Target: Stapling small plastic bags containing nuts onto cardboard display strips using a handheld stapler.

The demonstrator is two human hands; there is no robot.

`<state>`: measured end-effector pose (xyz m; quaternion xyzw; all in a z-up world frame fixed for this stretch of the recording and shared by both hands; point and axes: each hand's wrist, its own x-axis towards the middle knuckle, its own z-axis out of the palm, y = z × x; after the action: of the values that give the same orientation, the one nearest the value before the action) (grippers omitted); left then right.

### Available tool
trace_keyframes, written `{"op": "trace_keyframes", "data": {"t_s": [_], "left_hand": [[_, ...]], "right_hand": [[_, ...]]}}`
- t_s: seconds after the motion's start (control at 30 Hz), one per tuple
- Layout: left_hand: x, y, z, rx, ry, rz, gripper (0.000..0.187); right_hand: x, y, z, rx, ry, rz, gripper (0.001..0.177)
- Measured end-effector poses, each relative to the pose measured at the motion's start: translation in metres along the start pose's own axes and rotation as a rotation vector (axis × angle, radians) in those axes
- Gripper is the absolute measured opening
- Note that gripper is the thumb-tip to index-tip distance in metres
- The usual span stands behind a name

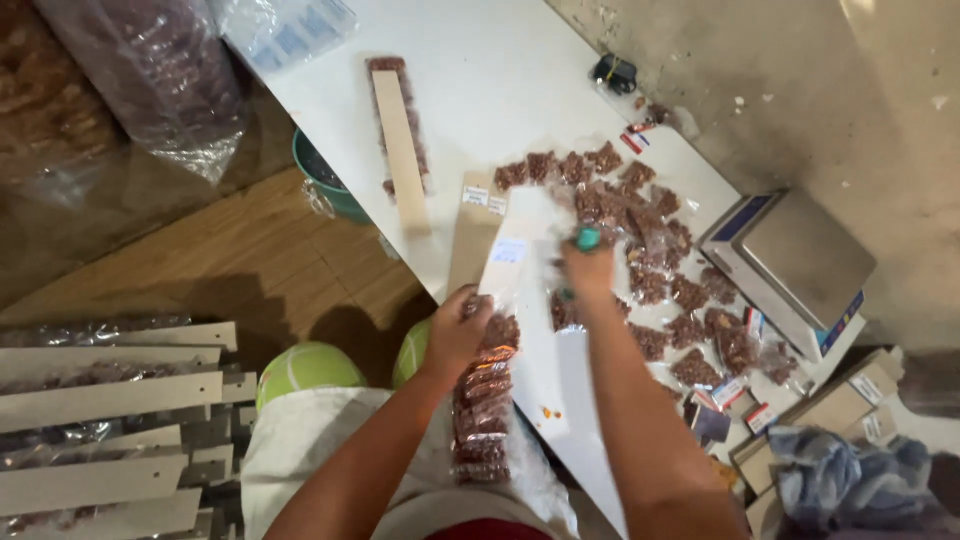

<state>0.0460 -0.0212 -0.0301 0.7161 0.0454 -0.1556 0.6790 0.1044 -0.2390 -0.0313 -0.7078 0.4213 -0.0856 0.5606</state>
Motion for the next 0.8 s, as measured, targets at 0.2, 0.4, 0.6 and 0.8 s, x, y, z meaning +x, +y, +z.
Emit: {"op": "trace_keyframes", "data": {"t_s": [0.2,0.4,0.6,0.8], "left_hand": [[0.039,-0.033,-0.010,0.145,-0.051,0.017,0.035],[0.062,-0.043,-0.010,0.027,-0.063,-0.016,0.043],[0.085,-0.054,-0.004,-0.033,-0.137,-0.007,0.042],[0.044,-0.009,-0.006,-0.263,-0.097,0.005,0.054]], "right_hand": [[0.105,0.041,-0.066,-0.824,0.053,-0.283,0.067],[0.048,0.020,-0.081,-0.610,-0.027,-0.492,0.041],[-0.053,-0.020,-0.045,-0.331,-0.589,-0.424,0.034],[-0.024,0.011,0.007,-0.223,-0.431,-0.421,0.026]]}}
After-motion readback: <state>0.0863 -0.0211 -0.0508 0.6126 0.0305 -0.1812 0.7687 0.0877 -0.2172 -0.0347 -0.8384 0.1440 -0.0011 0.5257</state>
